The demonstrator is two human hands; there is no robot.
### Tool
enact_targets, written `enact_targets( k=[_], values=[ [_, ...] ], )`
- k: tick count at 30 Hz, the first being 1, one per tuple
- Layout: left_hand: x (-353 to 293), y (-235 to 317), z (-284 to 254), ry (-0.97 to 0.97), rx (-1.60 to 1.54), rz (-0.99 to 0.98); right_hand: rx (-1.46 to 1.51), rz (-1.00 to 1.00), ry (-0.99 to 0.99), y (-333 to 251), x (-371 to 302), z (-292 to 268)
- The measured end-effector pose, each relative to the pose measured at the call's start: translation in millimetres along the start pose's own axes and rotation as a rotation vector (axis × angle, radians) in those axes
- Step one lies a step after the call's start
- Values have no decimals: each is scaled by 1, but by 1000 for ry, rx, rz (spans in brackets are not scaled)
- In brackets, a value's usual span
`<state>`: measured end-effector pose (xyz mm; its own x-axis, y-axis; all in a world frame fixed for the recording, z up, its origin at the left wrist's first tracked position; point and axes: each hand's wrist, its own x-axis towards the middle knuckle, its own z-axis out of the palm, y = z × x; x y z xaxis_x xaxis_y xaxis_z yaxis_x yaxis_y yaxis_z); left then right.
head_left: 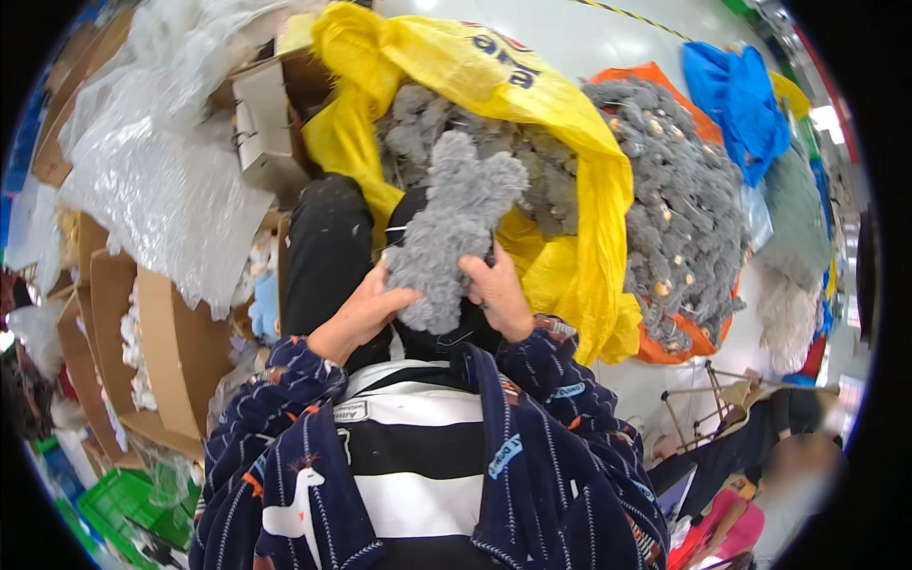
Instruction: The person sits on the floor and repeatedly picks up small gray stuffed animals from a yellow sack. Using scissors, they trim loose threads and stray fibers from the toys' faces and bodies, then place the items back into the sack.
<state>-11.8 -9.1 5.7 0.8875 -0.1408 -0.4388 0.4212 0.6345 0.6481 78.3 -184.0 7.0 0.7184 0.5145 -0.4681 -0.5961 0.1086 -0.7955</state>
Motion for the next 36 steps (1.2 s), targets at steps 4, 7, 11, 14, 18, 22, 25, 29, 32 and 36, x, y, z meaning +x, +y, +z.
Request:
enact_targets(
  k=[4, 7, 11, 14, 18, 22, 25, 29, 32, 36],
  values=[
    [4, 0, -1, -23, -40, 13, -153, -43, -20, -8, -1, 7],
    [6, -6, -7, -50, -17, 41, -333, -285, -7, 8, 9, 6],
    [3, -6, -4, -45, -34, -6, -485, -387, -71, 11, 15, -2],
    [4, -7, -6, -49, -20, -21, -269, -11, -149, -10, 3, 1],
    [5, -4, -4, 4, -76, -25, -495, -219, 70, -3, -7, -7],
    [6, -7, -6, -14, -86, -14, -963, -718, 166, -9, -16, 0],
    [7, -8, -6, -18, -57, 9, -1166, -833, 15, -16, -13, 9],
    [7, -4, -8, -5, -53, -47, -1370, -816, -9, -20, -4, 13],
    [8, -2, -9, 35, -48, -49, -1140, -720, 26, -16, 8, 13],
    [10, -8, -12, 19, -59, -61, -793, -452, 21, -26, 7, 11]
  ],
)
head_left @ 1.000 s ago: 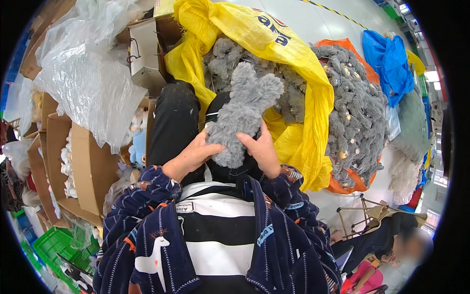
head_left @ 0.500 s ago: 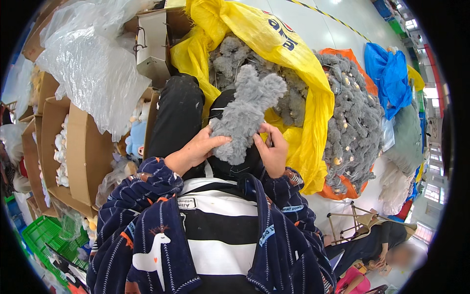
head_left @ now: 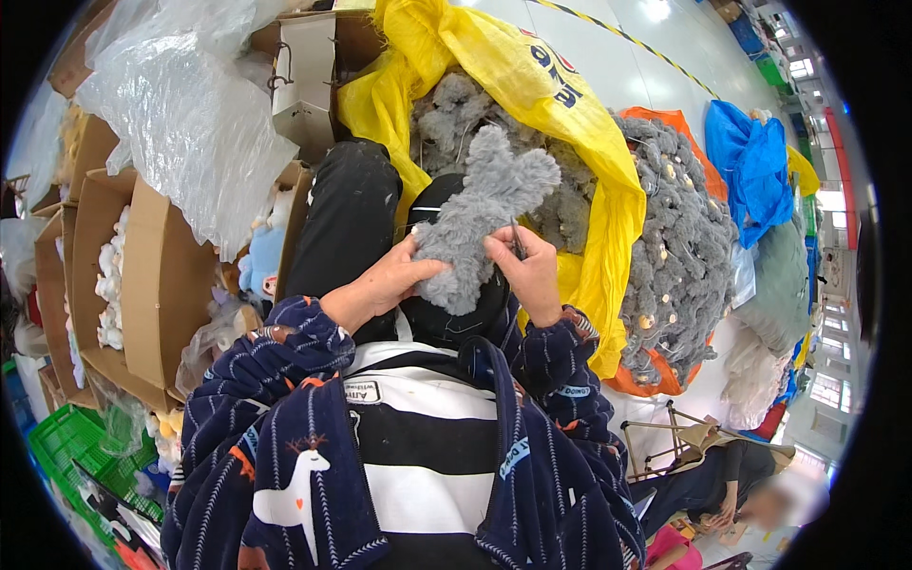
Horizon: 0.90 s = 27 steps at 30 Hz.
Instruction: The person sits on the floor and repeatedly picks up small gray stuffed animals from a yellow sack. Using scissors, they trim loose threads and stray fibers from the toys' faces and bodies, then place the items back into the sack.
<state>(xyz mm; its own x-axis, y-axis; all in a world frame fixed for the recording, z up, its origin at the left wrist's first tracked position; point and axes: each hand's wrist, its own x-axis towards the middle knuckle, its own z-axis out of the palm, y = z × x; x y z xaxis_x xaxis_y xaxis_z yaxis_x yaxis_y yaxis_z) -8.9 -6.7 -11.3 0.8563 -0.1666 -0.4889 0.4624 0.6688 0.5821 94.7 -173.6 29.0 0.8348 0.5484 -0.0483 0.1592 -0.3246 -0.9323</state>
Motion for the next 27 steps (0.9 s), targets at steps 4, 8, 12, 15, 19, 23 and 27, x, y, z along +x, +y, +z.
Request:
enact_targets(
  k=[4, 8, 12, 15, 19, 23, 27],
  values=[
    [1, -2, -5, -18, -2, 7, -479, -243, -30, -16, -3, 6],
    [-1, 2, 0, 7, -33, -7, -502, -363, 32, -4, 7, 7],
    [2, -1, -2, -23, -57, -1, 31, -28, 143, -7, 7, 7],
    [-2, 0, -3, -24, -61, 14, -211, -42, -18, -23, -3, -1],
    [-1, 0, 1, -11, -41, 37, -505, -233, -24, -23, -21, 2],
    [2, -5, -3, 16, -20, 40, -689, -264, -70, -30, -25, 4],
    [1, -3, -2, -16, -39, 43, -765, -243, -73, -26, -22, 9]
  ],
)
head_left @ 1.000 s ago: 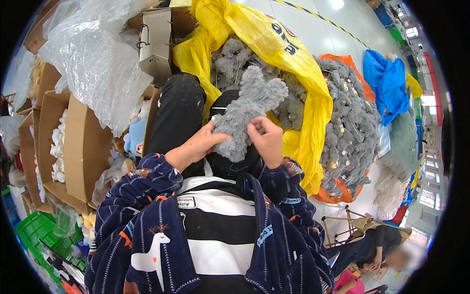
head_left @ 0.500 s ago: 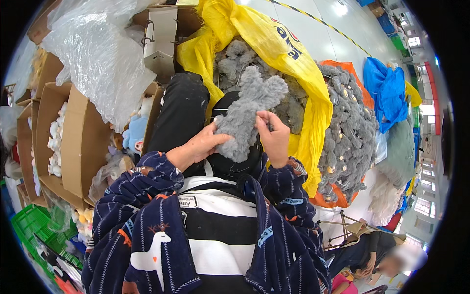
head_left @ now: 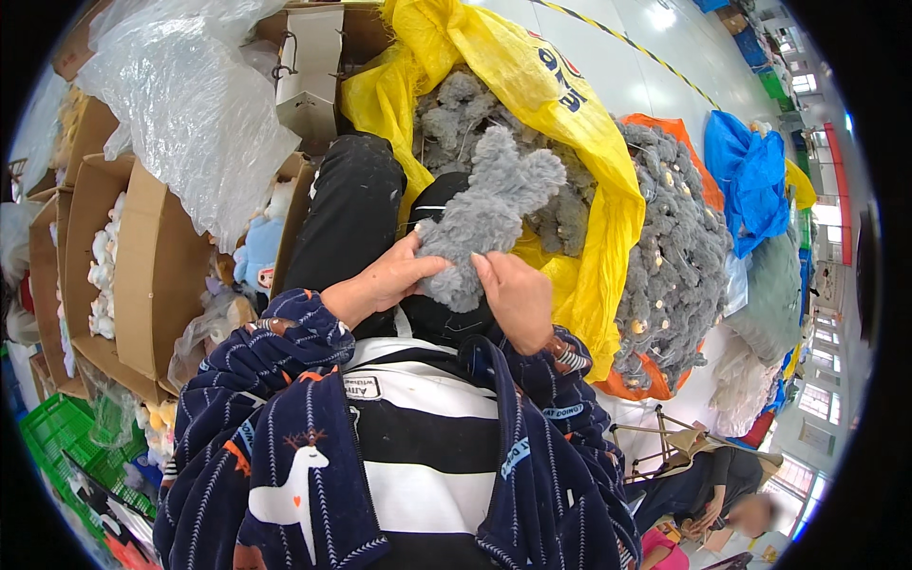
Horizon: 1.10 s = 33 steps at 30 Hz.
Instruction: The person sits on the floor and repeatedly picks up small gray stuffed animals from a yellow sack. Using scissors, they trim loose threads and stray fibers from the toys' faces and bodies, then place the items back into the sack.
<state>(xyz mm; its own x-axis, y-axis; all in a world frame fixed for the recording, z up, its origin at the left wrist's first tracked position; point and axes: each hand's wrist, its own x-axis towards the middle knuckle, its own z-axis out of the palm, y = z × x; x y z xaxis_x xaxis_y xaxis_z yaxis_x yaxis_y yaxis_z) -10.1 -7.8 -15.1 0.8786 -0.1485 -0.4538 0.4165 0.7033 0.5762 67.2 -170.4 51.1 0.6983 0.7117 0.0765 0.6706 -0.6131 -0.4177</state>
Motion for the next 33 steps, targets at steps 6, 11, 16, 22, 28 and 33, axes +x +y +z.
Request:
enact_targets(
  k=[6, 11, 16, 22, 28, 33],
  values=[
    [-1, 2, 0, 16, 25, -12, 33, 22, 119, 9, 6, -10],
    [-3, 8, 4, -12, -31, -3, -66, 29, 106, 19, 7, 1],
    [-3, 7, 2, -6, -19, 0, 54, 72, 258, 9, 10, -11],
    [-4, 2, 0, -19, 7, -25, 77, -22, -4, 12, -2, 4],
    [-6, 6, 5, -6, 1, -16, 21, 21, 132, 7, 13, -5],
    [-8, 4, 3, -50, 26, -20, 247, -41, -295, 7, 7, -23]
  ],
)
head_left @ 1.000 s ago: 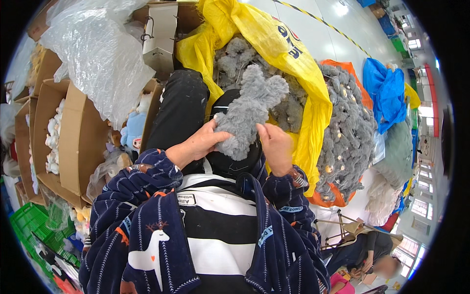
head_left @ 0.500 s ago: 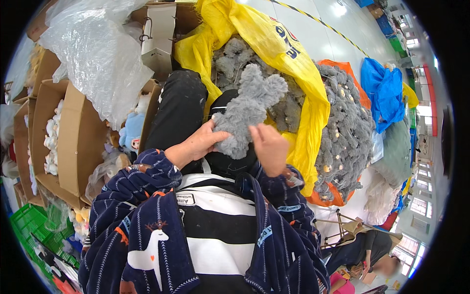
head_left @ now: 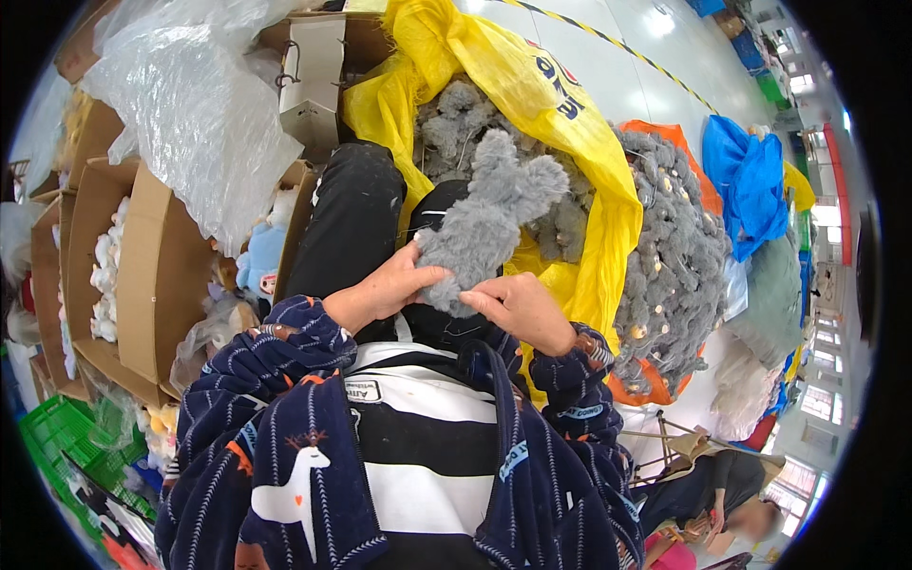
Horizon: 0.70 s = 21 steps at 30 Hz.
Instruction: The person sits on the floor and repeatedly picks up small gray stuffed animals from a yellow sack. Using scissors, they trim loose threads and stray fibers from the toys' faces and bodies, then place the items back into the sack.
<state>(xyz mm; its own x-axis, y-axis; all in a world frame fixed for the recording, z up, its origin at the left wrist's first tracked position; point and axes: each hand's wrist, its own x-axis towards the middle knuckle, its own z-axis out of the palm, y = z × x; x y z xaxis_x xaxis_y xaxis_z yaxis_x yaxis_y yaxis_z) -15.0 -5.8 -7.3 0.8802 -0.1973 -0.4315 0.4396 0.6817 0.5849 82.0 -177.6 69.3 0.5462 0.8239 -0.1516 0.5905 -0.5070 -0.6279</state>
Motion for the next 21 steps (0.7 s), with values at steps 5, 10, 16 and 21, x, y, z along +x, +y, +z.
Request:
enact_targets(
  k=[5, 10, 16, 21],
  values=[
    [1, -1, 3, 30, -27, 8, -152, 92, 211, -4, 3, 7],
    [-2, -1, 2, 30, -43, 16, 88, 18, 25, 10, 2, 6],
    [1, 1, 3, 20, -146, 31, 593, 389, 168, 14, -20, 18],
    [-3, -1, -4, -22, -322, 96, 560, 110, 157, 1, -14, 30]
  ],
)
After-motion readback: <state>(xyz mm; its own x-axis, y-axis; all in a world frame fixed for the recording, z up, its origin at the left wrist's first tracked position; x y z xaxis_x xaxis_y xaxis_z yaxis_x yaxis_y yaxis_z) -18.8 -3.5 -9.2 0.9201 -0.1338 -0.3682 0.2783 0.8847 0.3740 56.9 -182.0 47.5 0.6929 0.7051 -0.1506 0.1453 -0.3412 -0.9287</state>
